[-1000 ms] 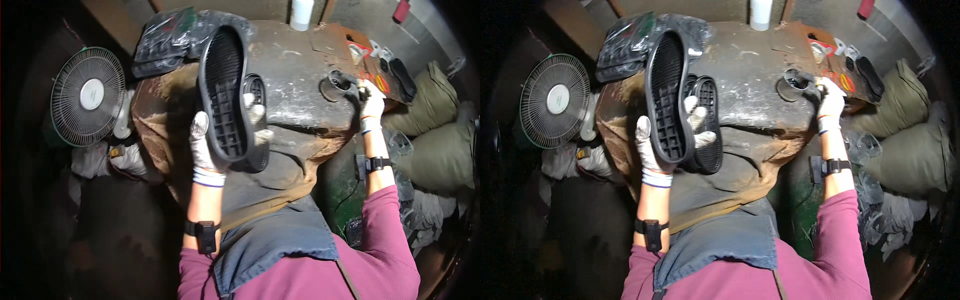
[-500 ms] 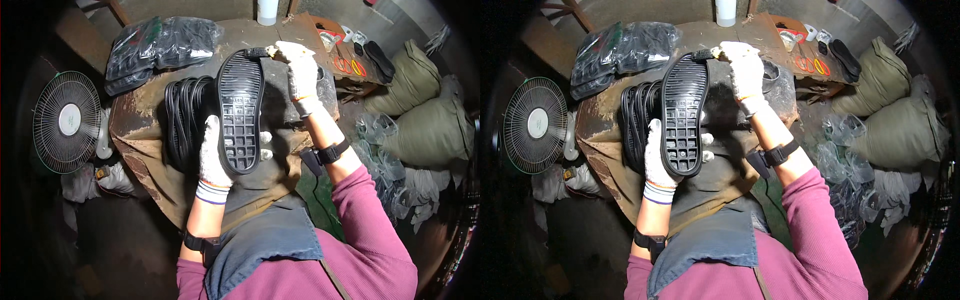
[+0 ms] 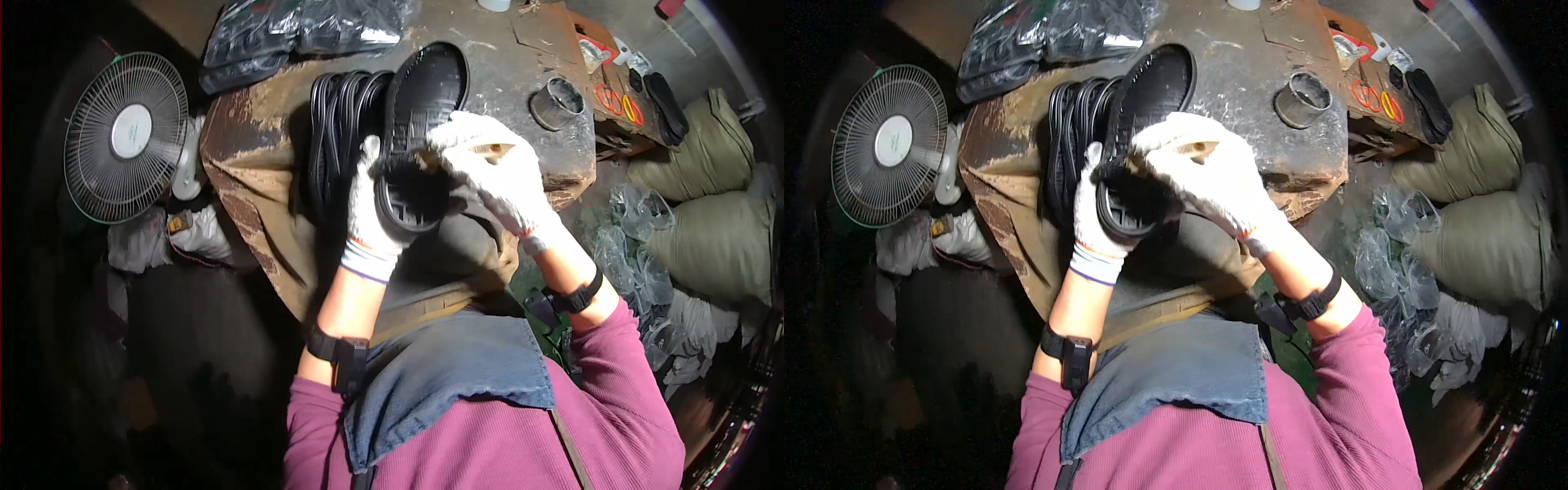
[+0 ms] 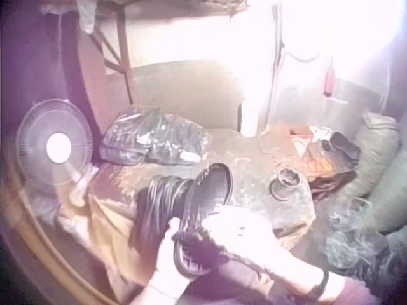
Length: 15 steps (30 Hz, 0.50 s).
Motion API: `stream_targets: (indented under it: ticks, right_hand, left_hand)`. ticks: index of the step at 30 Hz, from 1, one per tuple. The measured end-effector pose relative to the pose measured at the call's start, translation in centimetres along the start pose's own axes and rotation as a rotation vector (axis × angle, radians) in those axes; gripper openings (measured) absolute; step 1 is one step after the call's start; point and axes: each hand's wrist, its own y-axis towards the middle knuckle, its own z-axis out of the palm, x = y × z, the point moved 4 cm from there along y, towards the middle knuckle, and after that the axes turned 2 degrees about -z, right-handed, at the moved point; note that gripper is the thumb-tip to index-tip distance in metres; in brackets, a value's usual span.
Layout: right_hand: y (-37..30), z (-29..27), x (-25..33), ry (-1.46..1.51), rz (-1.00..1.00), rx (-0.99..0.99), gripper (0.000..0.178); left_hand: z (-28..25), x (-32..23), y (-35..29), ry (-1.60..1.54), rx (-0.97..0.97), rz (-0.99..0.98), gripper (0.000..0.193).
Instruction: The person applies liquid to the soles of shoes using a brush, handling them one at a time. After coating each sole, the person places the shoe into a stack and then packs the stack into a plastic bag.
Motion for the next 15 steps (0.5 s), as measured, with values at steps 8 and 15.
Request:
stream_targets:
  ticks: [8, 15]
  right_hand:
    - [-3.7, -1.5, -0.5, -0.143, -0.076, 0.105, 0.020]
    - [-1.1, -3.0, 3.3, -0.203, -0.095, -0.080, 0.016]
  left_hand:
    - [2.1, -4.2, -0.4, 0.374, -0.319, 0.086, 0.066]
    - [2.1, -4.8, -2.9, 1.031, -0.293, 0.141, 0.065]
